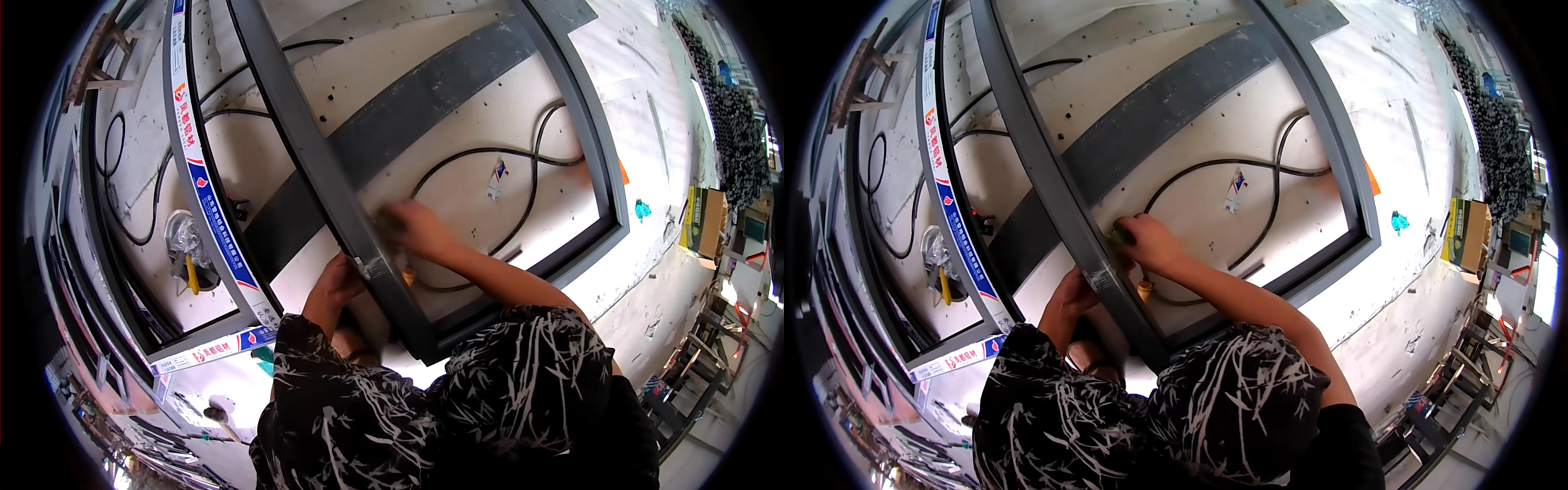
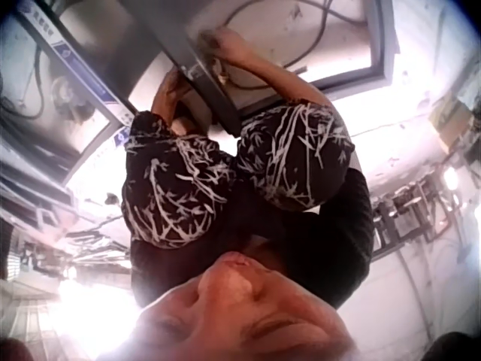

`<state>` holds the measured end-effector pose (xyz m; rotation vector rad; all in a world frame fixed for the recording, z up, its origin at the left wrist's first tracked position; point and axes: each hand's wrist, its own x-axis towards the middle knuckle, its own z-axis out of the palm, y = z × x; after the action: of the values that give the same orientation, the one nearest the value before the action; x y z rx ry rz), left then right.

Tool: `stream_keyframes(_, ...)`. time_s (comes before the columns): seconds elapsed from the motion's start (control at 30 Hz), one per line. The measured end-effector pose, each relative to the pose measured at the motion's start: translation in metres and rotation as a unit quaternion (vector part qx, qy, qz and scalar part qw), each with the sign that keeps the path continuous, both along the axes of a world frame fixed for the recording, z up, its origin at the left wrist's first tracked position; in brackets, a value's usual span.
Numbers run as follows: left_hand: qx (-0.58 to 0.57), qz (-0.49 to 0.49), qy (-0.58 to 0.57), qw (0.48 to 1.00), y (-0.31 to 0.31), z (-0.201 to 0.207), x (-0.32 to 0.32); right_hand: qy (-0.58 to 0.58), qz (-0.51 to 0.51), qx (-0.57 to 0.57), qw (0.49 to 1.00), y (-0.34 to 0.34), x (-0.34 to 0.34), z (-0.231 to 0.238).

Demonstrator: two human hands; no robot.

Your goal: The person wraps tape around window frames to secure sections together, removes protective stickers and tape from the frames using a scraper and by hand, and tapes around additional frame sections.

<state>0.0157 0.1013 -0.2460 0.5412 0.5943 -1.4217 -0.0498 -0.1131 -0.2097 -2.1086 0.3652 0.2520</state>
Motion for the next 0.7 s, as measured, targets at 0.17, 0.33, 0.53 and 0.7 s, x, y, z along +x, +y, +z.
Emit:
stream_keyframes(0.17,0.145,-0.034,-0.188,0.971,0.003,0.014,-0.001,0.022,0.016,0.105,0.994,0.018,0.007,-0.004)
stream_keyframes(0.33,0.302,-0.154,-0.373,0.864,0.012,0.026,-0.009,0.094,0.017,0.260,0.961,0.018,0.005,-0.012)
stream_keyframes(0.53,0.350,-0.109,-0.416,0.832,0.022,0.029,-0.025,0.106,0.033,0.350,0.930,0.018,-0.001,-0.014)
stream_keyframes(0.7,0.385,-0.022,-0.516,0.765,0.018,0.033,-0.037,0.205,0.004,0.349,0.914,0.019,-0.007,-0.005)
